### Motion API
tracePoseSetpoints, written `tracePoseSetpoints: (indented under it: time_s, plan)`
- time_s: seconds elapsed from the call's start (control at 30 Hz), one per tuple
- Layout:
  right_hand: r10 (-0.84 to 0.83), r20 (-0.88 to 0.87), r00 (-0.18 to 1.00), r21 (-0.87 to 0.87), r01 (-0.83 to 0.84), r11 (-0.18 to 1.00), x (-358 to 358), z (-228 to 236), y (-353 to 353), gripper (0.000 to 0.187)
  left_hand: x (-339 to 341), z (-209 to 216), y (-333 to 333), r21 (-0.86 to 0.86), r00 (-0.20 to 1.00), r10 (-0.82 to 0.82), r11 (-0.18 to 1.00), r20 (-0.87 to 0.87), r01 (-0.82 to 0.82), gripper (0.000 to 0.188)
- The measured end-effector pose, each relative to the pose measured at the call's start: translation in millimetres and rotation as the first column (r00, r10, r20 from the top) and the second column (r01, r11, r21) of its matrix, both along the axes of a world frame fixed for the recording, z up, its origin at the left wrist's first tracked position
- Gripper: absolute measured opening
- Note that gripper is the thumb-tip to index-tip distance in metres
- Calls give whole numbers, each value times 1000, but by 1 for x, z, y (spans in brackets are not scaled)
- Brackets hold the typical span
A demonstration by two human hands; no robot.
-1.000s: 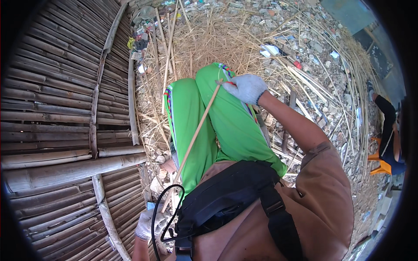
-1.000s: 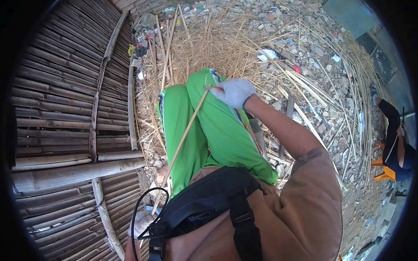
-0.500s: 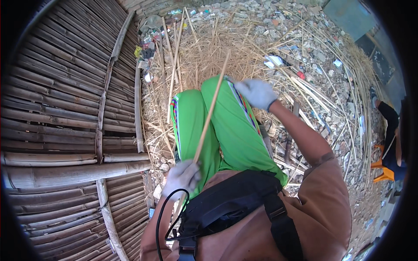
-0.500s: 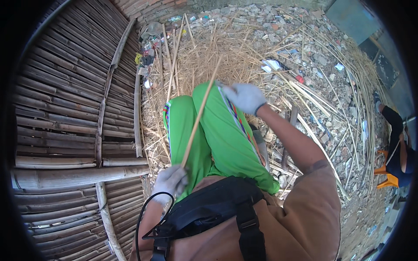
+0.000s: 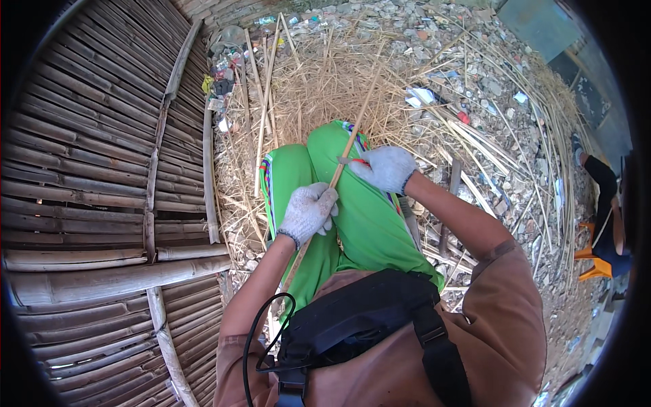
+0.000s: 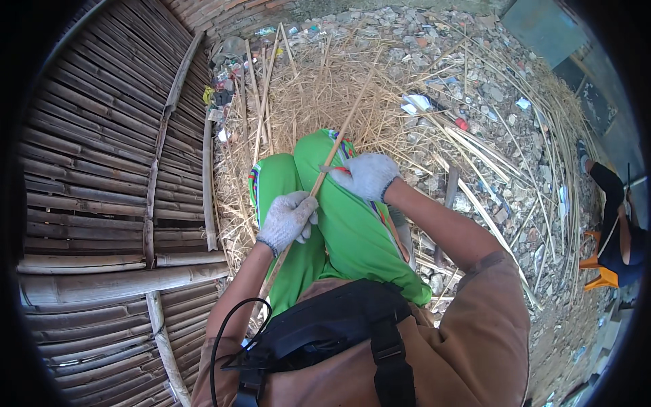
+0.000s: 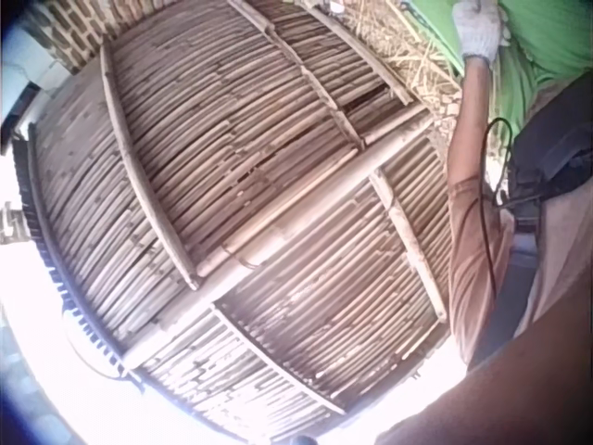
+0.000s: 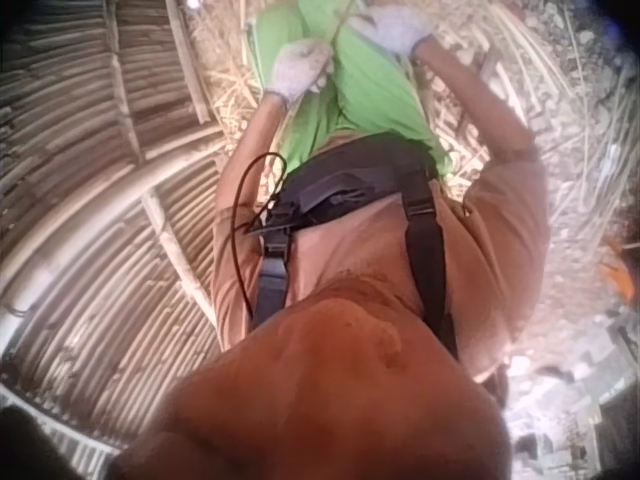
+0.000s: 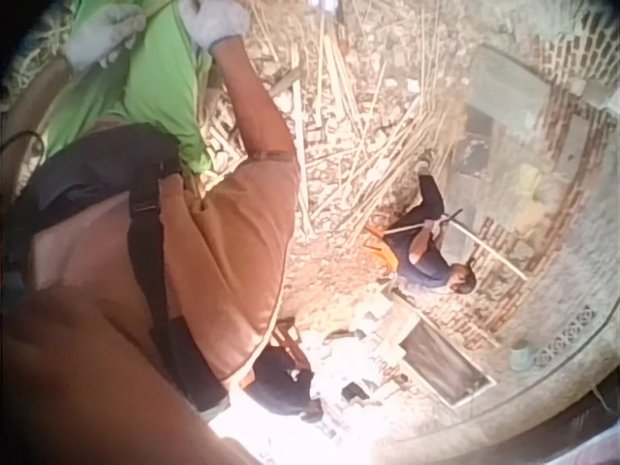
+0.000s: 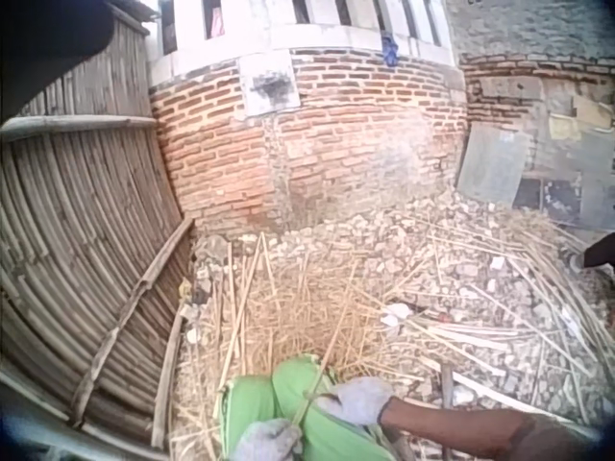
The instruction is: The person uses a small red knife to shave and smooth long, thin bamboo sticks while sitting on the ground. They hold the stick in one gloved hand and run the knife down the length of the stick repeatedly.
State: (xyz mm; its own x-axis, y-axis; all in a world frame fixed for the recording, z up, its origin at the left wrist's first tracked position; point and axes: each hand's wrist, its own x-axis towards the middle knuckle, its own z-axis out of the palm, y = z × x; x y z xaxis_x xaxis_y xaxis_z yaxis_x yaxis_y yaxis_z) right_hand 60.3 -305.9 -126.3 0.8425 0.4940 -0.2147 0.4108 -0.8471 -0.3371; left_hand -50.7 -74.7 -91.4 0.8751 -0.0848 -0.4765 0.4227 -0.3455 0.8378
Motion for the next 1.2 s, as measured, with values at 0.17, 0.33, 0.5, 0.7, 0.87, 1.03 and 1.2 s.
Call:
tracePoseSetpoints:
  time_s: [0.17,0.33,0.5,0.7,0.87,1.03,1.2]
  plan:
    - [-30,8,1000,36,30,999,5,-12,-2,76,-17,15,3,170,994,-98,982,56,87,32]
    - [-41,7,999,43,40,998,7,-11,4,77,-46,-8,25,328,942,-198,939,271,103,31]
    - [-76,-1,997,42,76,996,4,-13,5,79,-91,-12,46,417,885,-253,906,392,74,26]
    - [-108,6,994,64,107,992,7,-16,0,78,-161,17,76,518,897,-314,847,310,117,23]
    - [-106,-47,993,15,107,994,10,-6,2,75,-230,28,103,499,937,-246,862,249,94,13]
    - [-105,-9,994,18,105,994,14,-9,0,77,-260,30,113,548,867,-305,835,394,44,8]
    - [-208,-33,978,47,210,977,60,2,-5,85,-312,3,149,567,870,-298,824,393,26,9]
